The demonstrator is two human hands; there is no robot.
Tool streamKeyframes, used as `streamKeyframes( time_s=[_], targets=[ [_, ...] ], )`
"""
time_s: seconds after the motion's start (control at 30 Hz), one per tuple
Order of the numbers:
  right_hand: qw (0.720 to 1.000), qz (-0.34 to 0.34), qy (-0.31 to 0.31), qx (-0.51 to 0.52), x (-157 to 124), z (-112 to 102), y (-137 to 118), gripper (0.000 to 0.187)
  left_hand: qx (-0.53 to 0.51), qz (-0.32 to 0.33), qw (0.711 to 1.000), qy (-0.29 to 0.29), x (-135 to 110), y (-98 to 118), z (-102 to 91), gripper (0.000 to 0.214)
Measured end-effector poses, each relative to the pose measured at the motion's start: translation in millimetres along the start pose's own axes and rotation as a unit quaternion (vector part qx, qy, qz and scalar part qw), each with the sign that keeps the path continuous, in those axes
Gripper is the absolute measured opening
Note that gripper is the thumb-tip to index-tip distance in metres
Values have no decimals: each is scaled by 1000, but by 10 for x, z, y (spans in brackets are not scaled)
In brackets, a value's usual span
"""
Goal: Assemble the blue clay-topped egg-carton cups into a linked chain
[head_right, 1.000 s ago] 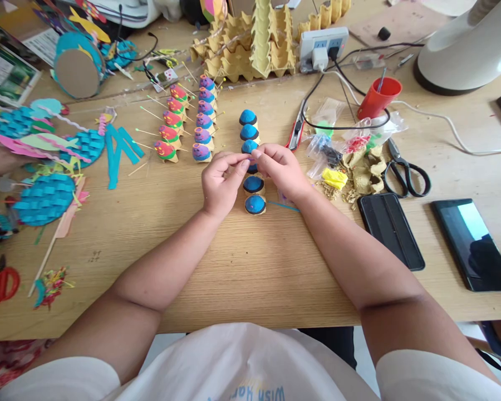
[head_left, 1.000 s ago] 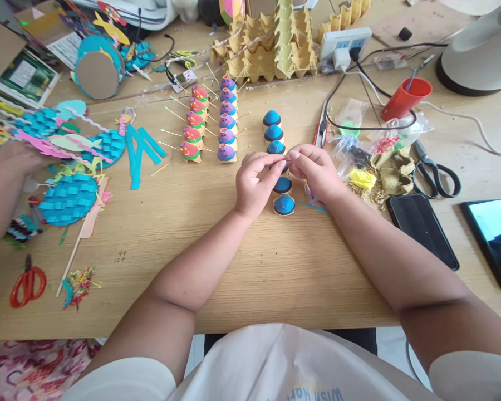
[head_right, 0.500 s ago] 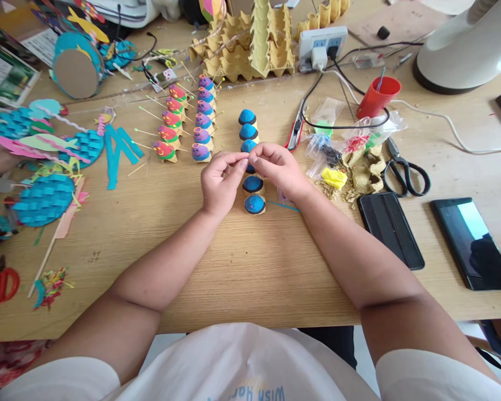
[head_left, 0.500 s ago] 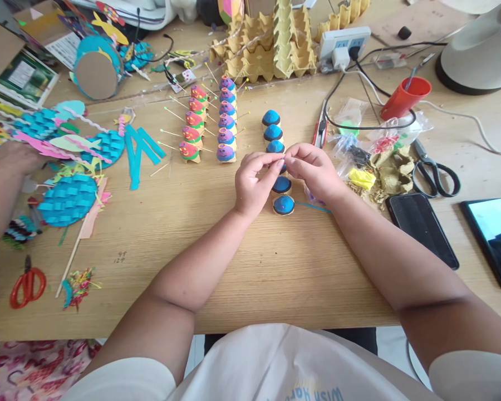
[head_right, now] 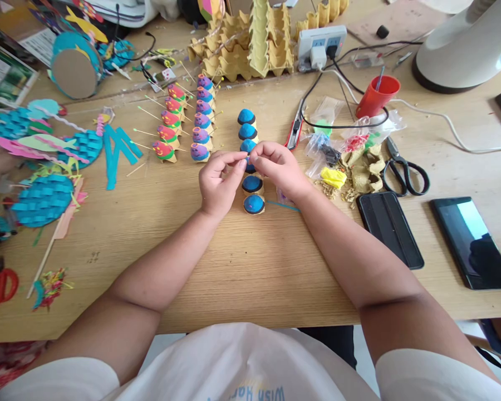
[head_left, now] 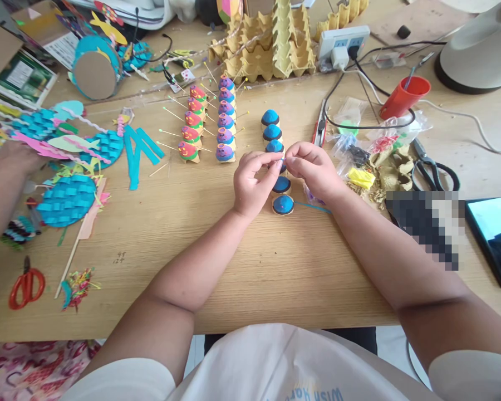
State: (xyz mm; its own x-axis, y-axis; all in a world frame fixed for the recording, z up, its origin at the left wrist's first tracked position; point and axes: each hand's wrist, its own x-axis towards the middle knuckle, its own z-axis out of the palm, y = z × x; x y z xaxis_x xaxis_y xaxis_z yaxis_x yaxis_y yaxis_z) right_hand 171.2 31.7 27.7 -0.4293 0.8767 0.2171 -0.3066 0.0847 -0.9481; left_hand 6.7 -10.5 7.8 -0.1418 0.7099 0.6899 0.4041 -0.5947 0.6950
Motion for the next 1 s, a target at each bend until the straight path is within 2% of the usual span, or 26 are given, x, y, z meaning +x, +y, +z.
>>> streamKeyframes(
  time_s=[0.57,1.0],
  targets=[
    [1000,0,2,-24,-7,30,-29,43,19,14,1000,-13,3,-1,0,15],
    [999,-1,-12,-30,-6,21,-20,41,20,0,1000,-11,8,6,7,18]
  ],
)
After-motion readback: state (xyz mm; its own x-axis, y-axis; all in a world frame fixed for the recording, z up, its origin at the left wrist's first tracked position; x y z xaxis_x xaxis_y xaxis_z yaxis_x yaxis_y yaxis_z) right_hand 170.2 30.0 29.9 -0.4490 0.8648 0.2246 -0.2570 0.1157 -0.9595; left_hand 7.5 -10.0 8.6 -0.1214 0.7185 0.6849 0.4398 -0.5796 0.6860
